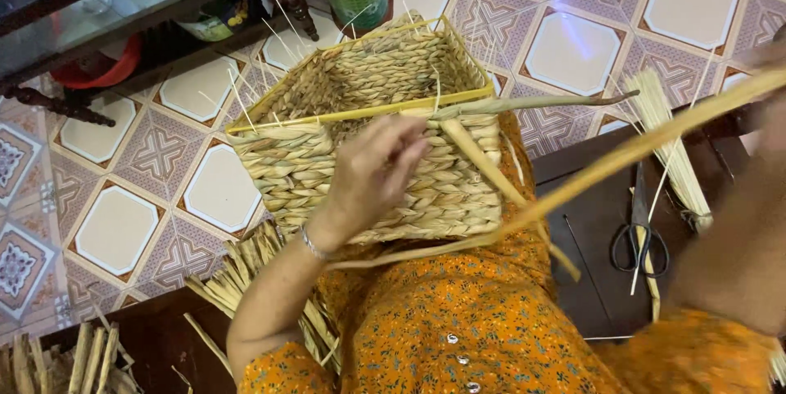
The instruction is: The person weaves a basket by hand, threading dried plant stalks through the frame and around the vertical supports. They wrap additional stalks around the top edge to finish the rim and trim excess material using shears.
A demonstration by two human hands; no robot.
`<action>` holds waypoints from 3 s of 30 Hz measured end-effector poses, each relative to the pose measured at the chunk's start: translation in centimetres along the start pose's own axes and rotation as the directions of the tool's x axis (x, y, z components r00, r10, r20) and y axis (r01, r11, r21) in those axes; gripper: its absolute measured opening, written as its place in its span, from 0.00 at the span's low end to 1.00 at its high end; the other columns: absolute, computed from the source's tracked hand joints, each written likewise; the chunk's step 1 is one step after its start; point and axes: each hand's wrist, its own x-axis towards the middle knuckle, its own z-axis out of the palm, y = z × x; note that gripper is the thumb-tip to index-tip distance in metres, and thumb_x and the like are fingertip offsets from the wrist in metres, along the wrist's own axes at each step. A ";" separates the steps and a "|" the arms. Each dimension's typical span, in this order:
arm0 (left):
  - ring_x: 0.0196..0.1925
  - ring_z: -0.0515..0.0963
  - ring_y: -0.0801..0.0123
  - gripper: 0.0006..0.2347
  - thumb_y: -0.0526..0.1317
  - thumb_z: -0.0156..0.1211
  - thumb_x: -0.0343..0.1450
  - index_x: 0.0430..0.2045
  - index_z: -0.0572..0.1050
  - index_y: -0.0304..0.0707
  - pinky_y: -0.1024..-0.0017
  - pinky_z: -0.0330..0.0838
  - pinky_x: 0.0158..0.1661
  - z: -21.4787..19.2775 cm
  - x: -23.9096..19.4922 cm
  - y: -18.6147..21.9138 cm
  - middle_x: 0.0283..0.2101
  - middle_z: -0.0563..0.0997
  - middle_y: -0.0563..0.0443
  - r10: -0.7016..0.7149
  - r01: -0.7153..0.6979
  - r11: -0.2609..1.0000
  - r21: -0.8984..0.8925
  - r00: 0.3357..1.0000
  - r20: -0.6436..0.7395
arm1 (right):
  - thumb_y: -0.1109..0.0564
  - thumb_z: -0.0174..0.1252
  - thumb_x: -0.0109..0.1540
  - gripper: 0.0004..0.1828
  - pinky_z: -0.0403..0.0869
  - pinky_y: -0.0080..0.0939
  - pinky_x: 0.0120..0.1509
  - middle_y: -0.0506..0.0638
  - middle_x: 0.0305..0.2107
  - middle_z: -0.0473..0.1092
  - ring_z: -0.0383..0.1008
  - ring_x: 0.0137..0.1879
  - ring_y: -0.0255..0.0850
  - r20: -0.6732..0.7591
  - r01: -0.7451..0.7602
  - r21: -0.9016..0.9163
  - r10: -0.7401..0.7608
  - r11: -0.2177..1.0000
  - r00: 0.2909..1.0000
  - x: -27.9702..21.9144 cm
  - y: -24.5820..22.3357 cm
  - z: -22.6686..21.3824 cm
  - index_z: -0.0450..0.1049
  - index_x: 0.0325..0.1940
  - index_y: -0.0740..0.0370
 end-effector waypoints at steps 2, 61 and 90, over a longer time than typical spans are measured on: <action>0.31 0.82 0.68 0.10 0.33 0.61 0.76 0.50 0.73 0.30 0.78 0.77 0.28 -0.5 1.9 0.3 0.34 0.81 0.44 -0.093 0.090 0.994 0.058 0.995 0.047 | 0.54 0.54 0.75 0.10 0.77 0.53 0.57 0.53 0.44 0.73 0.75 0.49 0.45 0.058 0.037 -0.149 -0.028 0.988 0.998 0.0 -1.7 -1.0 0.71 0.57 0.61; 0.37 0.70 0.62 0.05 0.42 0.77 0.56 0.16 0.84 0.48 0.61 0.64 0.41 0.9 13.6 -2.7 0.27 0.78 0.57 -0.275 0.056 0.917 0.394 0.806 0.524 | 0.35 0.65 0.61 0.24 0.66 0.52 0.30 0.47 0.23 0.62 0.65 0.28 0.45 0.660 0.660 -0.751 -0.088 -0.041 0.746 -3.2 -0.8 15.8 0.74 0.31 0.58; 0.32 0.78 0.74 0.06 0.39 0.64 0.66 0.26 0.81 0.34 0.70 0.76 0.38 3.2 10.5 -7.9 0.29 0.83 0.51 -0.330 0.566 0.820 -0.091 0.596 0.732 | 0.61 0.66 0.64 0.13 0.81 0.54 0.62 0.59 0.51 0.74 0.77 0.61 0.54 0.593 0.705 -0.658 -0.393 0.265 0.702 2.7 2.5 17.9 0.77 0.53 0.62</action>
